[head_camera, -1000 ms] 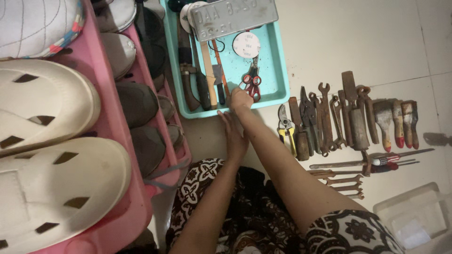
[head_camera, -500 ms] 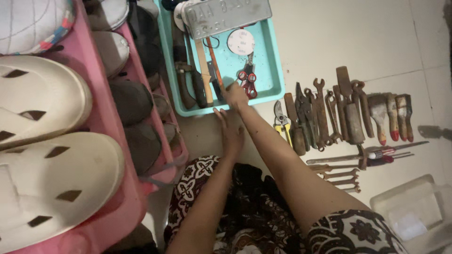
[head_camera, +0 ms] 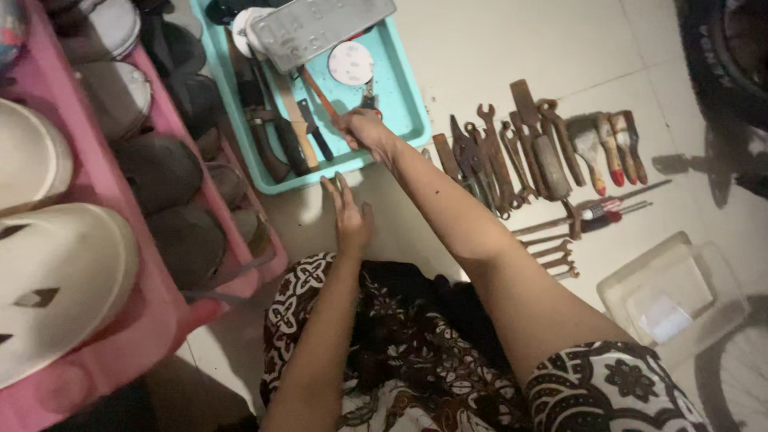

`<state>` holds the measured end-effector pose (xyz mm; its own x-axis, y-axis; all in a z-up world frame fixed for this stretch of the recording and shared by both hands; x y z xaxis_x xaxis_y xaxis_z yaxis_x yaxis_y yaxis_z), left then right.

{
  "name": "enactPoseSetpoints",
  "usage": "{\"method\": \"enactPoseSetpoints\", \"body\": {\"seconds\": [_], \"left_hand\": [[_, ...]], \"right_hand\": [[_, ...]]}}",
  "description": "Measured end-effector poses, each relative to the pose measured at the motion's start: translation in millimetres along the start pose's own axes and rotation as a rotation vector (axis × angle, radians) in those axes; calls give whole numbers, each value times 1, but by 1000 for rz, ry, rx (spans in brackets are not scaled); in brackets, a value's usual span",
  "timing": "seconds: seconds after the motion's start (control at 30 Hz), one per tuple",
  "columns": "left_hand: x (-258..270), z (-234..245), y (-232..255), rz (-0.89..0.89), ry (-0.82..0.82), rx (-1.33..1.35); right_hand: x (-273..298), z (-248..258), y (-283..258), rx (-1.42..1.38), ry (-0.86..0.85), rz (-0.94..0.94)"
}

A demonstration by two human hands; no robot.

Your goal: The person sits on the floor and empties hand tools out of a teal plastic tray, placing each tool one at a time onto the floor and arranging them into neat rows by type, including wrenches, chisels, pliers, scissors, brushes, and a screwdriver, and moves a metal license plate aside.

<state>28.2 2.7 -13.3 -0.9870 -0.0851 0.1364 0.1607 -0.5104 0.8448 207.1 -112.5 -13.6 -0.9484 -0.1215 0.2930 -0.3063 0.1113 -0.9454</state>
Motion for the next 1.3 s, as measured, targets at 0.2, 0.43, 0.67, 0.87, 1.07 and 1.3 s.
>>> {"method": "enactPoseSetpoints", "body": {"seconds": [0.2, 0.43, 0.67, 0.87, 1.07, 1.3], "left_hand": [[1, -8, -13, -51, -38, 109], [10, -1, -18, -21, -39, 13], [17, 0, -14, -62, -91, 27], [23, -18, -14, -90, -210, -56], [26, -32, -17, -118, -305, -95], [26, -29, -15, -34, -323, -219]], "right_hand": [[54, -19, -83, 35, -88, -14], [116, -1, -138, 135, -125, 5], [176, 100, -155, 143, -136, 124], [232, 198, -116, 134, 99, 74], [273, 284, -30, 17, 306, 14], [301, 351, 42, 66, 369, -44]]}}
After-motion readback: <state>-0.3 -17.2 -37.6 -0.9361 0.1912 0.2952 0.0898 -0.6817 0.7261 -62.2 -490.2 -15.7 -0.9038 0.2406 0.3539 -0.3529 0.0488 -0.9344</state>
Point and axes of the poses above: each hand's wrist, its own x-axis away from the middle knuckle, its own z-axis out of the back of the hand, y = z × x, the point moved 4 cm from there along -x, towards the middle knuckle, and after that the axes turned 12 degrees about z, right-handed, at the moved point
